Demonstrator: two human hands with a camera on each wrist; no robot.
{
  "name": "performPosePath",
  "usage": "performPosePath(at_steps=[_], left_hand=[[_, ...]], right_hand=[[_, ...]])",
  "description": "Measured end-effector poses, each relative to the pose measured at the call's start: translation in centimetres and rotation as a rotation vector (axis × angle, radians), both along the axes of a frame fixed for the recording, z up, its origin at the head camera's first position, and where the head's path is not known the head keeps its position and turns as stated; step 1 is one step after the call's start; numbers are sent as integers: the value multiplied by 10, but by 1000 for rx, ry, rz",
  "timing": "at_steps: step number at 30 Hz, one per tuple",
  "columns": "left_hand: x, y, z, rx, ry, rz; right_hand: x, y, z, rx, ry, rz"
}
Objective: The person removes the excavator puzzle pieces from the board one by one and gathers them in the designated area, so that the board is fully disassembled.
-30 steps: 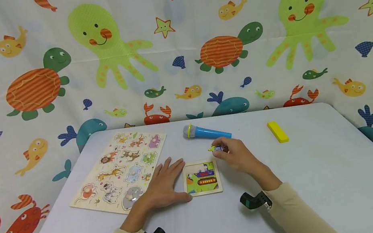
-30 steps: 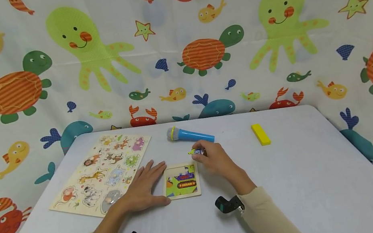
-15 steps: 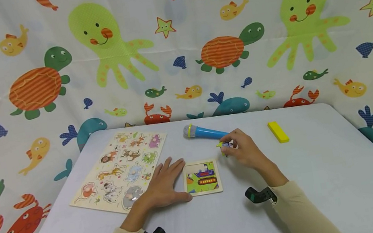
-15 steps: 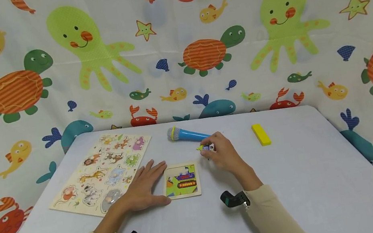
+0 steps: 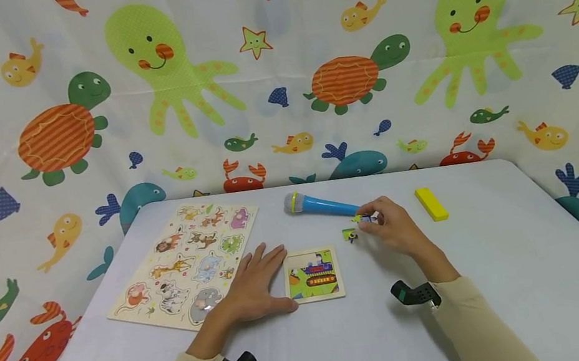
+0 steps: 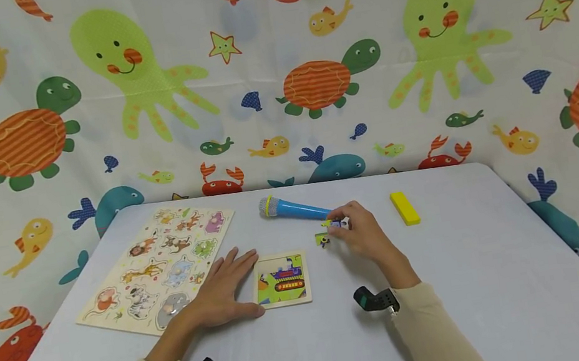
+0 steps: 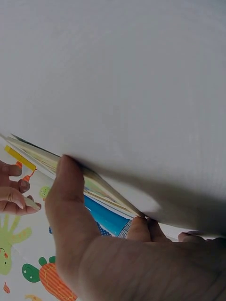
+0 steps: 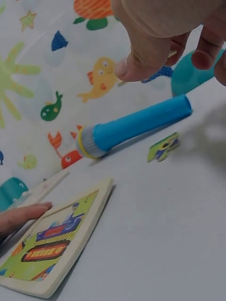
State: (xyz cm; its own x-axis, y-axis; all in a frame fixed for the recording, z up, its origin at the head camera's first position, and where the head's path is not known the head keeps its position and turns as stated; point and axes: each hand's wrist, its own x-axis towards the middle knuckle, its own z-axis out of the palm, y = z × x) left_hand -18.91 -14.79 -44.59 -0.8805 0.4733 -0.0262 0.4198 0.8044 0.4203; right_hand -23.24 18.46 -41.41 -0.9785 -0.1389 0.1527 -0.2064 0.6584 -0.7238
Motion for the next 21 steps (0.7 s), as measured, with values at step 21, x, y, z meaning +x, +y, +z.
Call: performPosePath(at_steps=[21], left_hand=[[1,0,0,-3,4,5]], right_hand=[[-7,21,-19,6,-83,-47]])
